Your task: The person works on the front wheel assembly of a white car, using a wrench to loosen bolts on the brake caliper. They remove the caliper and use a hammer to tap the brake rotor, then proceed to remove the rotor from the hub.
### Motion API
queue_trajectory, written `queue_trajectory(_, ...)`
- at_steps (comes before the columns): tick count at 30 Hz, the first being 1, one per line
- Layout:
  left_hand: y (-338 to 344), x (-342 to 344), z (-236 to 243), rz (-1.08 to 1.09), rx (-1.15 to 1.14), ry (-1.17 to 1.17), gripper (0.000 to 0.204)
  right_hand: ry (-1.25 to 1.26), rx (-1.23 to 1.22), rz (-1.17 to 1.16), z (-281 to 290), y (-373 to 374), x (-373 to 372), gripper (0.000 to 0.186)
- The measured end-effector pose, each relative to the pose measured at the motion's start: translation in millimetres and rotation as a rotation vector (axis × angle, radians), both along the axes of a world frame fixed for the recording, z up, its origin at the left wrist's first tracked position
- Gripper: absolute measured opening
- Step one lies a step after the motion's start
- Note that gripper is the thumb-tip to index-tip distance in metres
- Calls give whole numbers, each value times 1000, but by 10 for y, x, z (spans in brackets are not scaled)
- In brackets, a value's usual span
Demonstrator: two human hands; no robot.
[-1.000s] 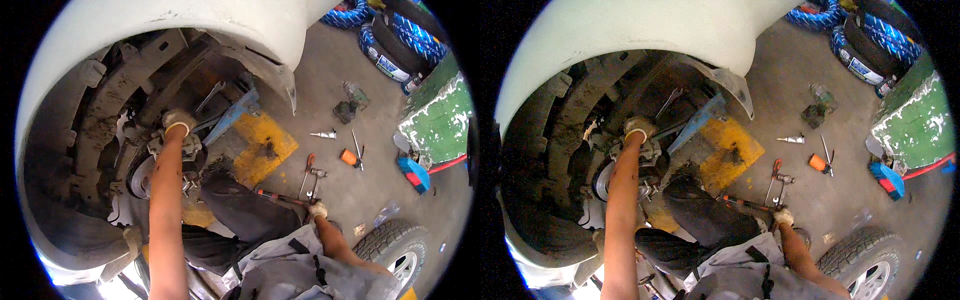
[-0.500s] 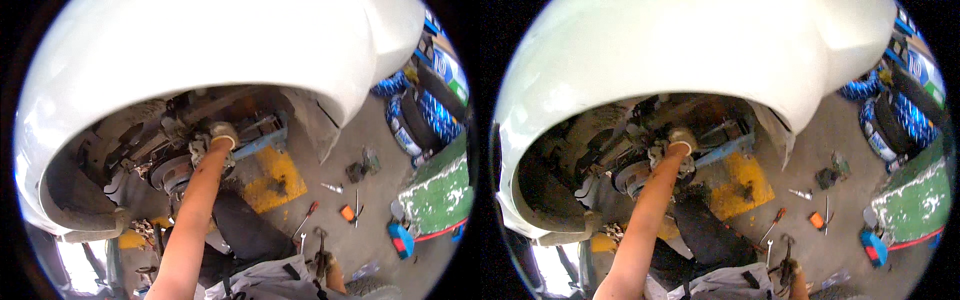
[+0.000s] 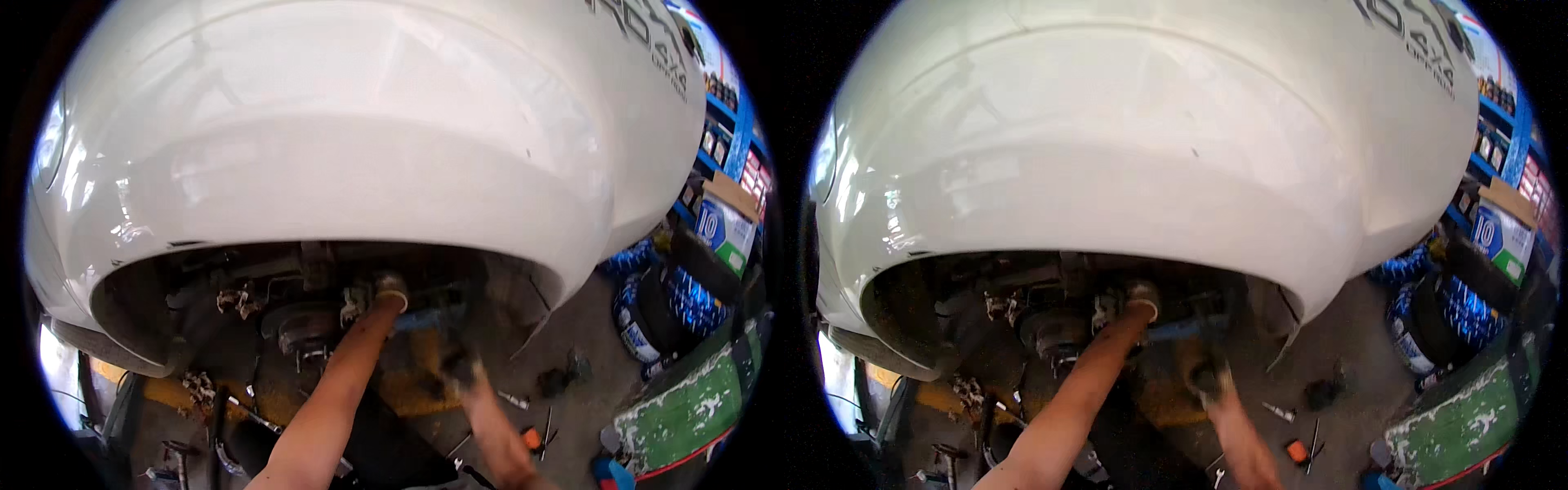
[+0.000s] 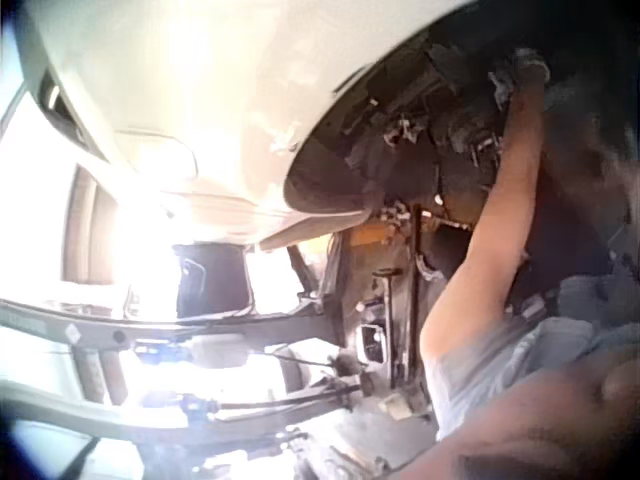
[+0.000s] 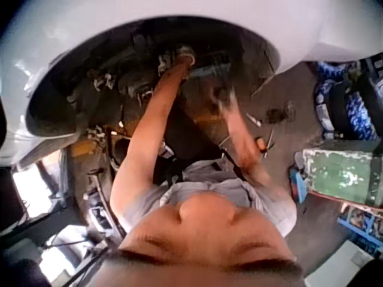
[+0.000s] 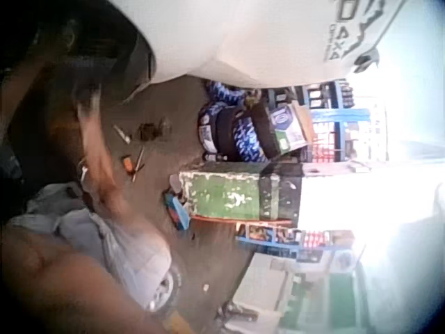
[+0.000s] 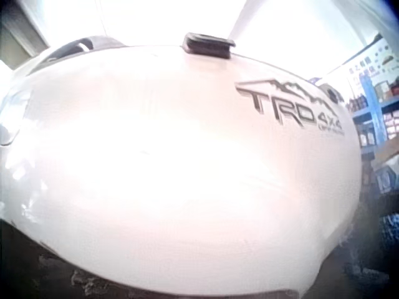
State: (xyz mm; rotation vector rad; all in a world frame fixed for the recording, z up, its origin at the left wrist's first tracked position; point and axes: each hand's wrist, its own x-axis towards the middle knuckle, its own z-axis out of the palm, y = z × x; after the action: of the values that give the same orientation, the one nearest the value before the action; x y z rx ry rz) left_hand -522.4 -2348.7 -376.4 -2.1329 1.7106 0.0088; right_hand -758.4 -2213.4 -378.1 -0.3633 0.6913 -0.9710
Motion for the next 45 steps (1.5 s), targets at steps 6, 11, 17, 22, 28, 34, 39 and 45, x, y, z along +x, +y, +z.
queue_trajectory(6,-592,1092,-706,270,-541,26,35,-284,-203,341,-708,86,-81,32)
queue_trajectory(11,-423,-51,-503,152,-249,282,36,218,255,42,-1459,718,-1331,36)
queue_trajectory(17,242,-5,-98,170,-217,272,37,254,371,13,-1741,882,-1482,41)
queue_trajectory(22,446,-20,-137,177,-207,284,38,250,375,-1,-1760,862,-1434,45)
queue_trajectory(28,-245,-2,-245,167,-312,325,39,95,116,-24,-1232,355,-965,50)
queue_trajectory(34,-445,174,-717,171,-289,345,40,131,-59,251,-121,-246,-115,32)
queue_trajectory(39,-406,268,-671,239,-256,388,39,426,-130,246,-794,199,-895,24)
queue_trajectory(45,-416,501,-933,179,-343,357,42,937,212,577,-2966,1012,-2134,22)
